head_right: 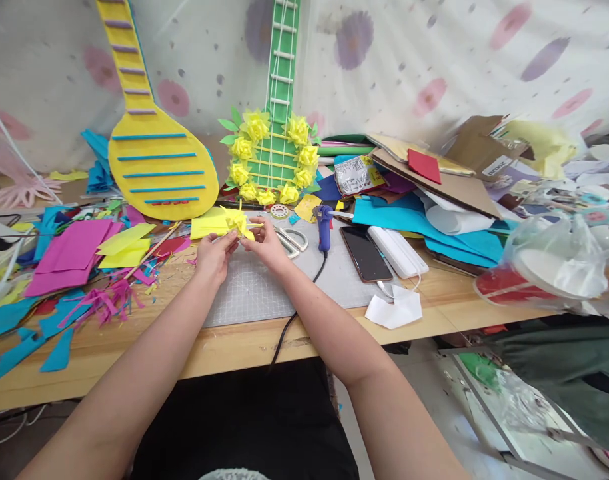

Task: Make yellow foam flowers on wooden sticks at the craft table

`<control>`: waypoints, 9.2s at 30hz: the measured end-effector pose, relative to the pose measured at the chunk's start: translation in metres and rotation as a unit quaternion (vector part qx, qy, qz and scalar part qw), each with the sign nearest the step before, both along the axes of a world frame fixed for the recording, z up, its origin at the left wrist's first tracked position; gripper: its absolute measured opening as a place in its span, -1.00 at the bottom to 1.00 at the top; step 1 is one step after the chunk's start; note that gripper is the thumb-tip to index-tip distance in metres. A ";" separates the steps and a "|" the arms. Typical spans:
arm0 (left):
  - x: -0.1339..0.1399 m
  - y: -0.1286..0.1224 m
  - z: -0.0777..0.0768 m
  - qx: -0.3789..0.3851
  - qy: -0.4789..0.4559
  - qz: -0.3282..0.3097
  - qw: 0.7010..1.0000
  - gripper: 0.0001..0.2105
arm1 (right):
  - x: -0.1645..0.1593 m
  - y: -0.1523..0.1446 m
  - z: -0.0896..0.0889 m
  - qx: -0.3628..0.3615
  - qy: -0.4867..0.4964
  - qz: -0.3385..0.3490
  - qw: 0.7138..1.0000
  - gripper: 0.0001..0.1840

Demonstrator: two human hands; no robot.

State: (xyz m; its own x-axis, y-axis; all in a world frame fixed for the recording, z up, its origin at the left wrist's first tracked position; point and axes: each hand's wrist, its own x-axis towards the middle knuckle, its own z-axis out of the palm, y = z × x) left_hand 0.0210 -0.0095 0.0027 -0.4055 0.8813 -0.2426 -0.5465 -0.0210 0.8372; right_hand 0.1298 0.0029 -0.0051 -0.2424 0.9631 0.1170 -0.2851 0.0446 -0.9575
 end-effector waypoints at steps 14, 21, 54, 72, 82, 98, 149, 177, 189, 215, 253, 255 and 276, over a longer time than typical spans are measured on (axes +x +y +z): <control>0.000 -0.001 0.002 0.019 -0.016 -0.004 1.000 -0.56 | -0.003 -0.005 0.002 -0.058 -0.024 0.006 0.998 -0.40; 0.000 -0.001 0.000 0.019 0.008 0.007 1.000 -0.54 | -0.006 -0.006 0.003 -0.027 -0.017 -0.029 0.999 -0.34; 0.000 -0.001 0.005 0.011 -0.038 0.013 0.999 -0.57 | -0.005 -0.003 -0.003 0.093 -0.103 -0.094 0.986 -0.48; -0.004 0.003 -0.002 0.025 -0.047 -0.018 0.998 -0.60 | -0.012 -0.008 -0.002 -0.015 -0.065 0.044 0.997 -0.53; -0.001 -0.001 0.003 0.022 -0.040 -0.016 0.999 -0.59 | -0.013 -0.003 -0.007 -0.012 -0.040 -0.042 0.998 -0.41; 0.000 -0.004 0.002 0.034 0.056 0.004 0.998 -0.67 | -0.008 -0.003 -0.003 -0.041 -0.072 -0.054 0.995 -0.45; -0.017 -0.003 -0.018 0.060 0.626 0.069 0.775 -0.91 | -0.013 -0.017 0.006 0.189 -0.600 -0.130 0.766 -0.66; -0.010 -0.008 -0.017 0.033 0.706 0.080 0.703 -0.83 | -0.008 -0.014 0.004 0.243 -0.586 -0.223 0.741 -0.67; -0.009 -0.006 -0.017 0.017 0.650 0.098 0.754 -0.82 | -0.005 -0.011 0.003 0.298 -0.605 -0.207 0.709 -0.61; -0.001 -0.003 -0.017 -0.002 0.429 0.063 0.901 -0.83 | -0.010 -0.015 0.005 0.259 -0.613 -0.199 0.719 -0.64; -0.003 -0.001 -0.022 0.008 0.445 0.045 0.894 -0.83 | -0.009 -0.012 0.005 0.221 -0.642 -0.169 0.714 -0.57; -0.003 -0.002 -0.022 0.012 0.439 0.044 0.898 -0.82 | -0.008 -0.011 0.004 0.213 -0.632 -0.175 0.724 -0.58; -0.006 0.000 -0.020 0.025 0.397 0.076 0.914 -0.84 | -0.006 -0.013 0.006 0.223 -0.593 -0.161 0.757 -0.62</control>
State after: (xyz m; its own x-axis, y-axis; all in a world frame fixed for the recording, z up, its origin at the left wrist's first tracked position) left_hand 0.0149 -0.0092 -0.0174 -0.5549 0.8021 0.2209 0.2460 -0.0954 0.9646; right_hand 0.1240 -0.0103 0.0010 -0.1917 0.9237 0.3318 0.8577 0.3220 -0.4009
